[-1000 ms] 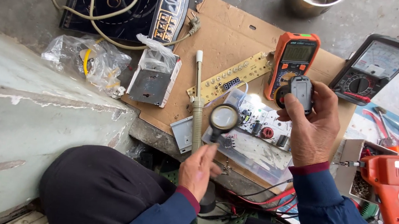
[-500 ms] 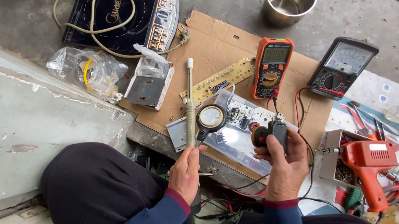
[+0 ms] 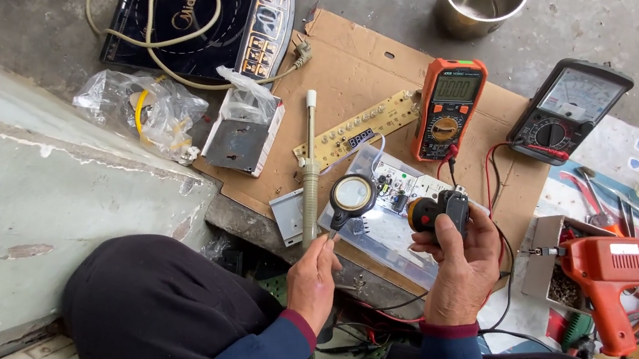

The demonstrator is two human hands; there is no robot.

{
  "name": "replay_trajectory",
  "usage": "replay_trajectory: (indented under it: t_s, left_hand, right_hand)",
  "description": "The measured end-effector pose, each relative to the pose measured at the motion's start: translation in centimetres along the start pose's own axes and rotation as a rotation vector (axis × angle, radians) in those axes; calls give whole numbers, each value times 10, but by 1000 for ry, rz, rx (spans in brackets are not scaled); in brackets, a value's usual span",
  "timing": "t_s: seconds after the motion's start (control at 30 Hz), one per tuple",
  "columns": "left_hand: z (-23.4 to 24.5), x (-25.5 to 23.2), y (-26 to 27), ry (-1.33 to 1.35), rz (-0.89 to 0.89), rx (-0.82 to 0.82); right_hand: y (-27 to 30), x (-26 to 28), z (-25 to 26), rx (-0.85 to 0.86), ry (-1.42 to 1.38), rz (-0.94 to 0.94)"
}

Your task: The person sits on the floor and inspects a small circuit board using a magnifying glass. They then pick up a green printed circuit board and examine it closely, turning it over to view both sides.

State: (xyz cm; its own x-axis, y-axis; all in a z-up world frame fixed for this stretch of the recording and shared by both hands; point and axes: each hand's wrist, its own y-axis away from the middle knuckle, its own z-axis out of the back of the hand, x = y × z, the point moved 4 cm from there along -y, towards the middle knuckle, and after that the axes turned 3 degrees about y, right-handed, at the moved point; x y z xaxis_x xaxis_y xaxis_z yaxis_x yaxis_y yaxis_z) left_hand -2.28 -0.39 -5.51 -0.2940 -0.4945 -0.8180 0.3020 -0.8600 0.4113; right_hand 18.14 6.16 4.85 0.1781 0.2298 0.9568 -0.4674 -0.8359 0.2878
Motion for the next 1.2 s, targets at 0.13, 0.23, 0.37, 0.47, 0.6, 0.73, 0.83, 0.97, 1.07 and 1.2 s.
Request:
replay_trajectory:
  t_s: [0.13,0.23,0.37,0.47,0.6,0.73,0.83,0.97,1.07,1.2]
  left_hand:
    - [-10,5,-7,-3,-203,-100]
    - [-11,2,-10,-28,-229,-128]
    - [-8,-3,-10,-26,-120,-79]
    - [1,-16,1,-20,-144,-54]
    - [17,-32,16,16,-95,28]
    - [23,-44,22,12,-84,62]
    - [27,-46,24,35,-180,45]
    - [28,-43,23,81,-175,32]
    - [26,-42,21,102,-166,42]
    - [25,-44,21,121,-156,75]
  right_hand:
    - [1,1,-2,0,2,2]
    - [-1,0,-1,0,5,-1]
    - [0,-5,-5,11,8,2]
    - [2,-2,-5,6,23,18]
    - [-1,-7,1,-12,-21,48]
    - [-5,-11,-5,-27,37,10]
    - [-10,-21,-6,-39,28,-34]
    - [-14,-33,-9,-59,-35,-74]
    - [-14,-32,-11,-68,-6,-39]
    - [-10,-20,-18,-90,85,14]
